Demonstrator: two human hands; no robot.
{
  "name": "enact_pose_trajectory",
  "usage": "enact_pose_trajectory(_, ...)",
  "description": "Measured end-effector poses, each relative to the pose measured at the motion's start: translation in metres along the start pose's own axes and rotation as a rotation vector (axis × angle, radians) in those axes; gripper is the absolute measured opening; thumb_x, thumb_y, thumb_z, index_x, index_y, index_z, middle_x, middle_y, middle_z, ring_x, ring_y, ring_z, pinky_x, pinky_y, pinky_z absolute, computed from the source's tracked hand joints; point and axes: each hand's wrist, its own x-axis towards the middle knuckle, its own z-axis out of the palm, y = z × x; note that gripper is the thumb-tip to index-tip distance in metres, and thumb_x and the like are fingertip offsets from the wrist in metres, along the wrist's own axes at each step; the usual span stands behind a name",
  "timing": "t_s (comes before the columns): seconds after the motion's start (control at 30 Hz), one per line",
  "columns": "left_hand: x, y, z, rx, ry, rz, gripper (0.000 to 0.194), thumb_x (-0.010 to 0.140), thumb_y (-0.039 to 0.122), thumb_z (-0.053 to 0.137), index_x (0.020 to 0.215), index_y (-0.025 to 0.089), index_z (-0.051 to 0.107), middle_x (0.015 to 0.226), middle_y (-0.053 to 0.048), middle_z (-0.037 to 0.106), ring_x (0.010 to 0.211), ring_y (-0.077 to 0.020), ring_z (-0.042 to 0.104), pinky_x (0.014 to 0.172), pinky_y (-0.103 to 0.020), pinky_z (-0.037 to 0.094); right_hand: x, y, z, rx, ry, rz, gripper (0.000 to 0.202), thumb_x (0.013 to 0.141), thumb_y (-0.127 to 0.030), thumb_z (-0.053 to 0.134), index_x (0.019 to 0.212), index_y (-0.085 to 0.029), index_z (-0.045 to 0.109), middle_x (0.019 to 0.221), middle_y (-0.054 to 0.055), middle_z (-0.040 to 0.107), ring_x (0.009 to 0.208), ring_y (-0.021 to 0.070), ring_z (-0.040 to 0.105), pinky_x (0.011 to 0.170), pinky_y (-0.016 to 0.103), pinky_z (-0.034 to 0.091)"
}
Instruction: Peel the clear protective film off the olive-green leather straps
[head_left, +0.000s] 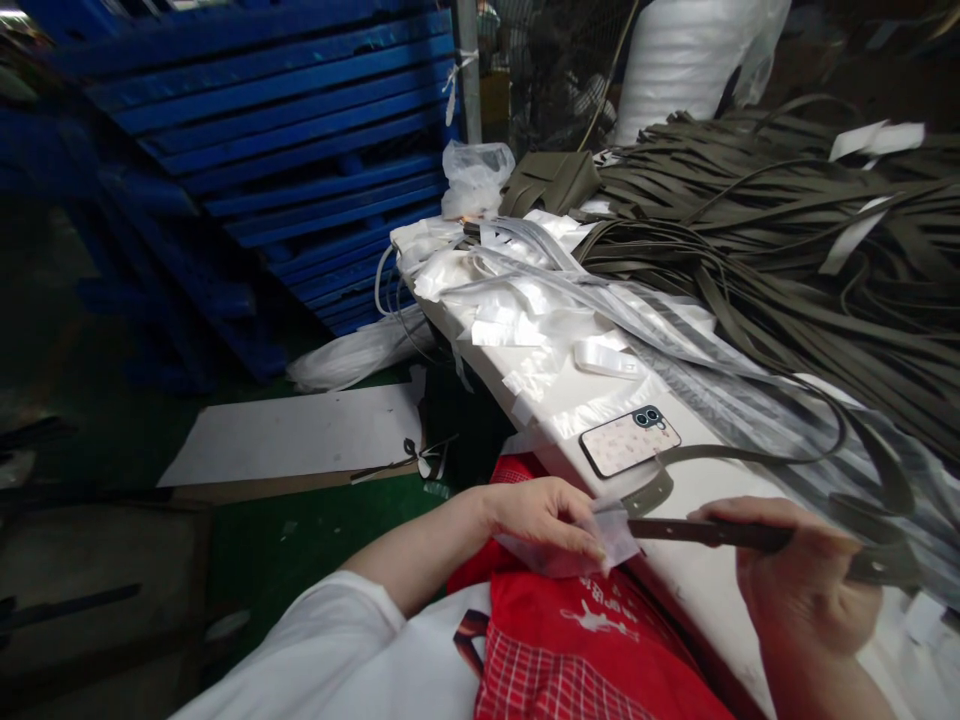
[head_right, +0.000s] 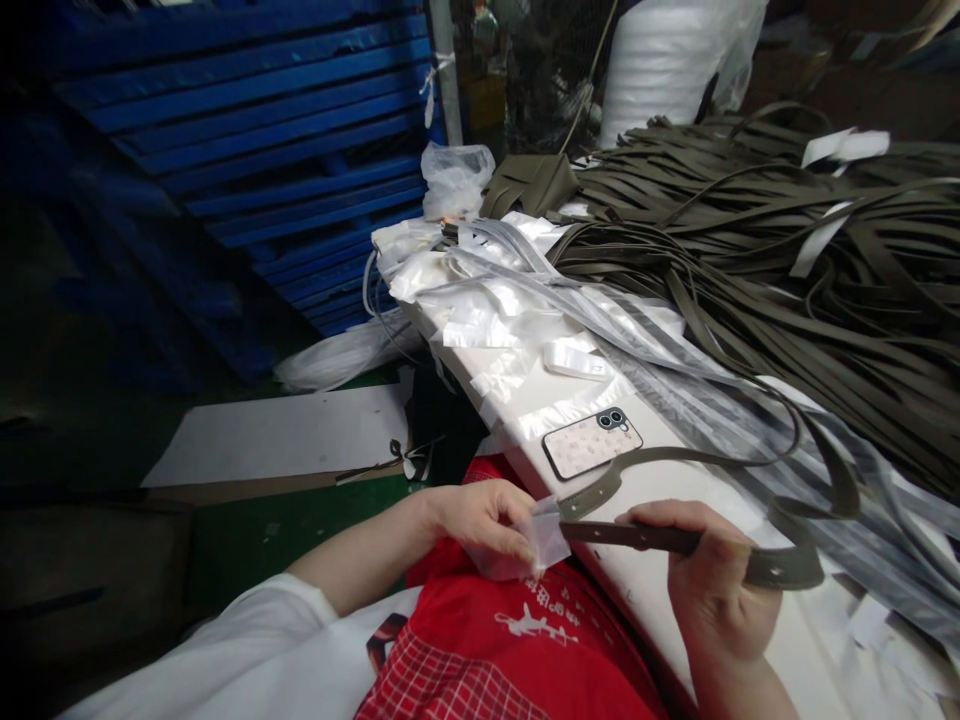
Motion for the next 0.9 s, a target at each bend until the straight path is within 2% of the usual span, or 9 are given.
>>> enact_pose_trajectory(0.17, 0.003, -0.010, 0.001, 0.085, -0.006, 0.028, 0.055, 0.079, 0.064, 0.068, 0.091, 0.011, 0.078, 0.092, -0.009, 0.073, 0.086, -0.0159, 0.067, 0.084, -0.022, 0.052, 0.001, -0.013, 0.009, 0.063, 0.063, 0.099, 0.055, 0.089, -0.067, 0.051, 0.074, -0.021, 0.079, 0.068, 0.012, 0.074, 0.054, 0.0278, 0.069, 0.045, 0.036, 0.056)
enact_pose_trajectory(0.37, 0.007, -0.014, 0.001, 0.129, -0.010, -0.024, 0.053, 0.079, 0.063, 0.070, 0.092, 0.012, 0.079, 0.094, -0.009, 0.073, 0.087, -0.0163, 0.067, 0.083, -0.021, 0.050, -0.002, -0.025, 0.021, 0.097, 0.237, 0.148, 0.058, 0.085, -0.070, 0.054, 0.068, -0.020, 0.077, 0.063, 0.012, 0.071, 0.050, 0.0286, 0.067, 0.044, 0.039, 0.055)
enact_pose_trajectory(0.53, 0.007, -0.011, 0.000, 0.105, -0.003, 0.046, 0.049, 0.084, 0.058, 0.067, 0.096, 0.011, 0.079, 0.091, -0.010, 0.072, 0.084, -0.0156, 0.066, 0.080, -0.022, 0.051, 0.000, -0.020, 0.018, 0.071, 0.203, 0.079, 0.059, 0.088, -0.068, 0.052, 0.068, -0.019, 0.077, 0.060, 0.012, 0.071, 0.046, 0.0279, 0.067, 0.040, 0.036, 0.054)
enact_pose_trajectory(0.63, 0.007, -0.012, 0.000, 0.094, -0.001, 0.032, 0.048, 0.083, 0.058, 0.069, 0.095, 0.012, 0.079, 0.091, -0.010, 0.072, 0.085, -0.0159, 0.066, 0.080, -0.023, 0.051, 0.001, -0.019, 0.017, 0.092, 0.168, 0.068, 0.060, 0.088, -0.069, 0.052, 0.069, -0.018, 0.077, 0.062, 0.013, 0.072, 0.048, 0.0283, 0.068, 0.041, 0.036, 0.055)
enact_pose_trajectory(0.77, 0.008, -0.012, 0.002, 0.034, -0.020, 0.019, 0.054, 0.081, 0.061, 0.069, 0.096, 0.010, 0.078, 0.093, -0.010, 0.072, 0.088, -0.0172, 0.066, 0.083, -0.024, 0.052, -0.001, -0.015, 0.018, 0.098, 0.232, 0.079, 0.066, 0.085, -0.075, 0.049, 0.068, -0.017, 0.077, 0.062, 0.014, 0.071, 0.049, 0.0287, 0.068, 0.040, 0.038, 0.054)
enact_pose_trajectory(0.9, 0.010, -0.013, 0.005, -0.024, -0.018, 0.054, 0.055, 0.081, 0.061, 0.069, 0.102, 0.010, 0.077, 0.098, -0.009, 0.073, 0.093, -0.0161, 0.066, 0.090, -0.022, 0.050, -0.007, -0.006, 0.016, 0.073, 0.227, 0.071, 0.063, 0.090, -0.072, 0.044, 0.072, -0.022, 0.077, 0.064, 0.012, 0.071, 0.050, 0.0268, 0.068, 0.040, 0.036, 0.053)
